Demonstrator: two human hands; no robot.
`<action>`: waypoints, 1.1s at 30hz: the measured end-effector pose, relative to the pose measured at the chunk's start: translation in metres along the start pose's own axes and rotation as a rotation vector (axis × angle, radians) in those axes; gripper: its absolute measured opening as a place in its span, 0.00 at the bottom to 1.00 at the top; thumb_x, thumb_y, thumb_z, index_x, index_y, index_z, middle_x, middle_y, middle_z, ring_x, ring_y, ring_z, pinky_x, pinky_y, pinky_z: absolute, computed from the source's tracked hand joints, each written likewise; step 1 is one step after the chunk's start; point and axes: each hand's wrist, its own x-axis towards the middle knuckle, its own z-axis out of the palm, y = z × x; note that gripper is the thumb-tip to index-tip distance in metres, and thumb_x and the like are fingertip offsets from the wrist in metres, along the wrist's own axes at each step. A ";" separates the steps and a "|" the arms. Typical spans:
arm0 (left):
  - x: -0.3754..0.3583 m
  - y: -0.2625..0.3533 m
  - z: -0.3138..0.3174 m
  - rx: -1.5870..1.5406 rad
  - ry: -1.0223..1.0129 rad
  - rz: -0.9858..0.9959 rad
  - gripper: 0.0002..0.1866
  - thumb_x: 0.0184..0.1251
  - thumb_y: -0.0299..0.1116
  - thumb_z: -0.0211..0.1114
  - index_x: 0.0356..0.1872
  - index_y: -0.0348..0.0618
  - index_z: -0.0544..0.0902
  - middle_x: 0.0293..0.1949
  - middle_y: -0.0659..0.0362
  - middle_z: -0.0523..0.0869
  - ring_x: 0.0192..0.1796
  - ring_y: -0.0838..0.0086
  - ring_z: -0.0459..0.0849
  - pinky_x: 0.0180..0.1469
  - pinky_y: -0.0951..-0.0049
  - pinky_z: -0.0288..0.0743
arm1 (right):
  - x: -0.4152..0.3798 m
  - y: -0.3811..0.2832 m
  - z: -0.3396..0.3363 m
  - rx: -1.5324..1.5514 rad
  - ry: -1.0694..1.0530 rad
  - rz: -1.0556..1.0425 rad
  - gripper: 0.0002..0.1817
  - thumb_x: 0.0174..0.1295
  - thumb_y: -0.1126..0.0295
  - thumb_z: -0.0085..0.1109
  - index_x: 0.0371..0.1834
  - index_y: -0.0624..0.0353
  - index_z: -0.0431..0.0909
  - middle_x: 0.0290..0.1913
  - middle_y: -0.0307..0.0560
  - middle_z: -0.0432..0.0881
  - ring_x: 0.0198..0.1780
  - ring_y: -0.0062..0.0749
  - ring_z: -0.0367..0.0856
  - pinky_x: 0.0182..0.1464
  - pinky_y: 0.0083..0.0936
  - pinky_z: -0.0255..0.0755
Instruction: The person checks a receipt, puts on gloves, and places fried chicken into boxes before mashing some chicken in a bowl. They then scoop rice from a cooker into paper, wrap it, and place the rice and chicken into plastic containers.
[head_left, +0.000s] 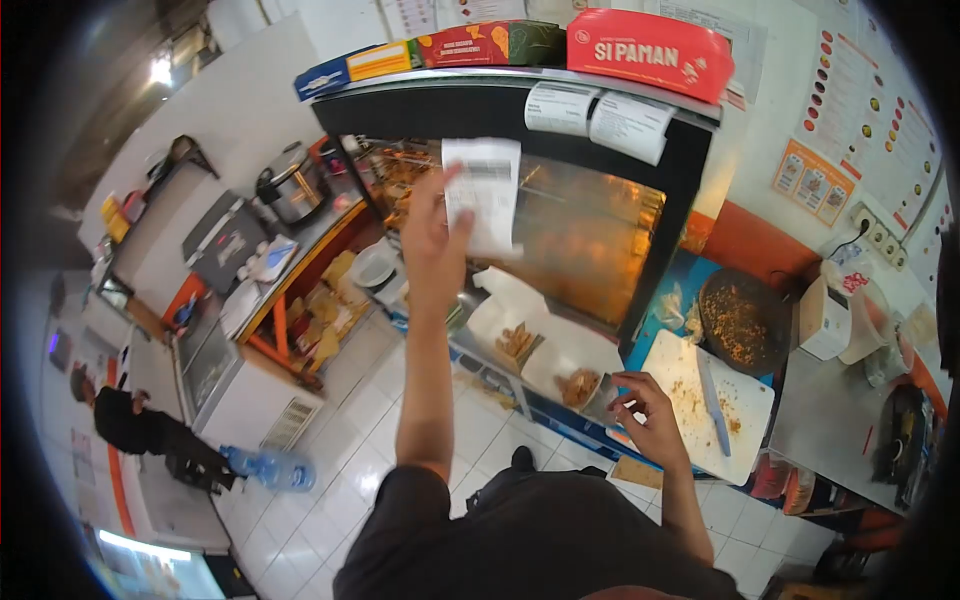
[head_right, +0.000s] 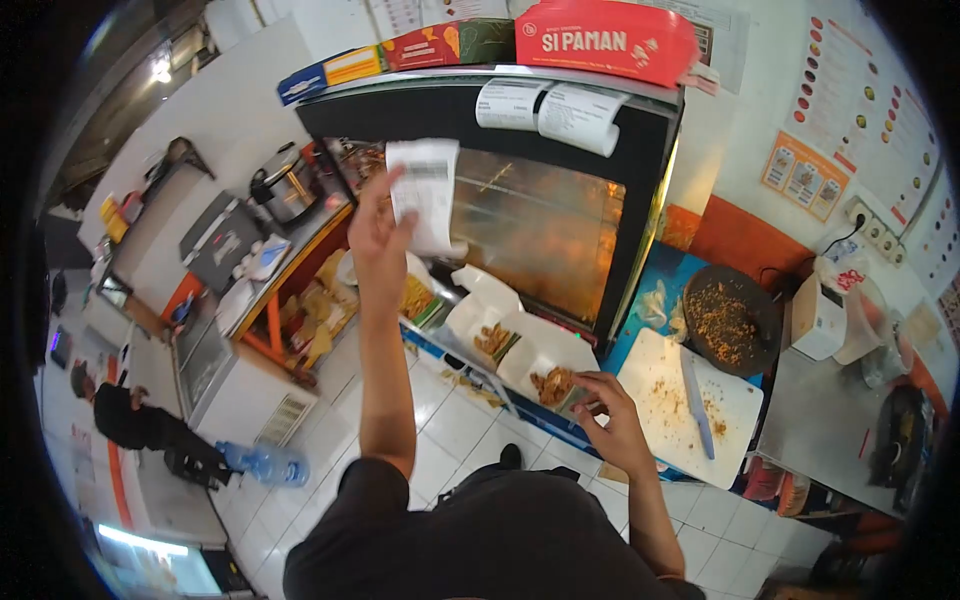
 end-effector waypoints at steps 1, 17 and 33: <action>0.032 -0.016 0.000 -0.078 -0.001 -0.009 0.28 0.62 0.13 0.54 0.65 0.36 0.70 0.61 0.55 0.74 0.60 0.74 0.77 0.60 0.76 0.71 | 0.008 0.009 0.006 -0.010 0.065 0.007 0.23 0.59 0.86 0.53 0.58 0.60 0.74 0.57 0.50 0.73 0.43 0.28 0.82 0.40 0.20 0.78; 0.134 -0.078 0.004 0.446 -0.242 0.212 0.31 0.53 0.15 0.47 0.61 0.45 0.77 0.62 0.53 0.70 0.64 0.60 0.72 0.64 0.66 0.67 | -0.020 0.015 0.072 -0.106 0.610 0.389 0.15 0.67 0.76 0.55 0.57 0.62 0.73 0.52 0.47 0.80 0.41 0.26 0.83 0.40 0.20 0.75; 0.142 -0.077 -0.005 0.976 -0.128 0.524 0.21 0.55 0.33 0.58 0.53 0.47 0.79 0.49 0.58 0.76 0.53 0.64 0.70 0.51 0.59 0.62 | -0.001 0.022 0.050 -0.145 0.353 0.304 0.16 0.66 0.80 0.51 0.57 0.67 0.73 0.48 0.48 0.80 0.40 0.27 0.82 0.44 0.23 0.75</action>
